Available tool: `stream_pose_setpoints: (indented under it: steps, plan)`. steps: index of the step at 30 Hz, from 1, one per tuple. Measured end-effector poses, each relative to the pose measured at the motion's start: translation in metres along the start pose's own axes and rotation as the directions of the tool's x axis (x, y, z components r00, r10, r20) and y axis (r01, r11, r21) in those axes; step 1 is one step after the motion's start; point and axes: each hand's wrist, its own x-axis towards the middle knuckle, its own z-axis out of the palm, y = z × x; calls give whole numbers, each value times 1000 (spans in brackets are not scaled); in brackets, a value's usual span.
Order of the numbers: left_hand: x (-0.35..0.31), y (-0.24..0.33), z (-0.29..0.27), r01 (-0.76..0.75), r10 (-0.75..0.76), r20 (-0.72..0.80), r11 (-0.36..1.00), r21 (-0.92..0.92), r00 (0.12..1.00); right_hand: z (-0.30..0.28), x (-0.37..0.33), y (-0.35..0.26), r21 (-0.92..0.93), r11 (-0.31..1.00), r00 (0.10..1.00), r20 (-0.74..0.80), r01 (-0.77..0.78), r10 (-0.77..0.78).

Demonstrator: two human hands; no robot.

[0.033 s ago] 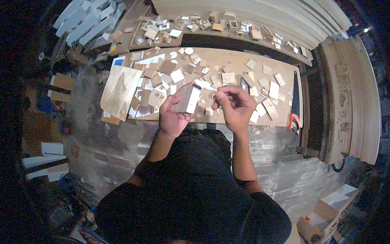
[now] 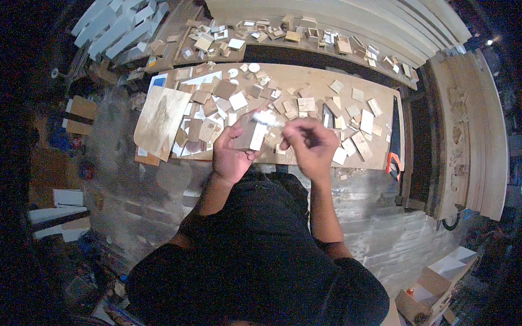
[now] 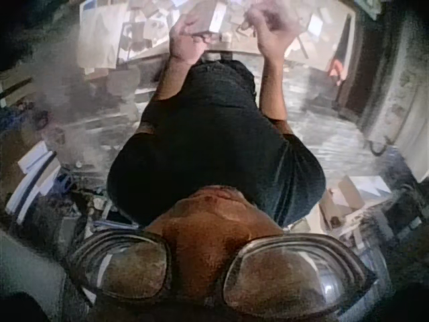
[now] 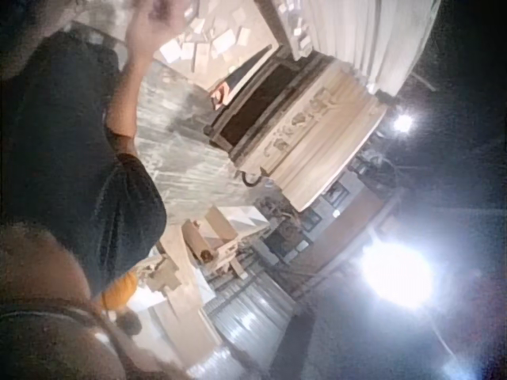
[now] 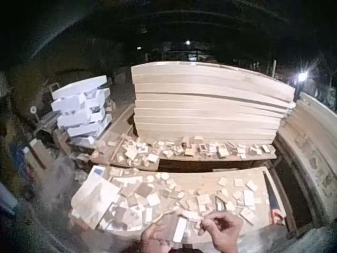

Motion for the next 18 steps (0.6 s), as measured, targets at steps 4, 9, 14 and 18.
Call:
stream_pose_setpoints:
  steps: [4, 9, 14, 18]
  plan:
    - [-7, 25, 9, -28, 22, -270, 999, -19, 963, 32, -19, 2, -30, 995, 979, 178, -91, 95]
    - [-23, 43, -26, -55, 38, -257, 997, -59, 966, 56, -19, 15, 7, 995, 988, 120, -101, 100]
    - [-34, 53, -47, -96, 79, -281, 994, -51, 957, 84, -16, 29, -61, 980, 947, 249, -191, 201]
    - [-39, 60, -58, -141, 103, -395, 988, -68, 913, 81, -15, 40, 8, 966, 913, 330, -258, 241]
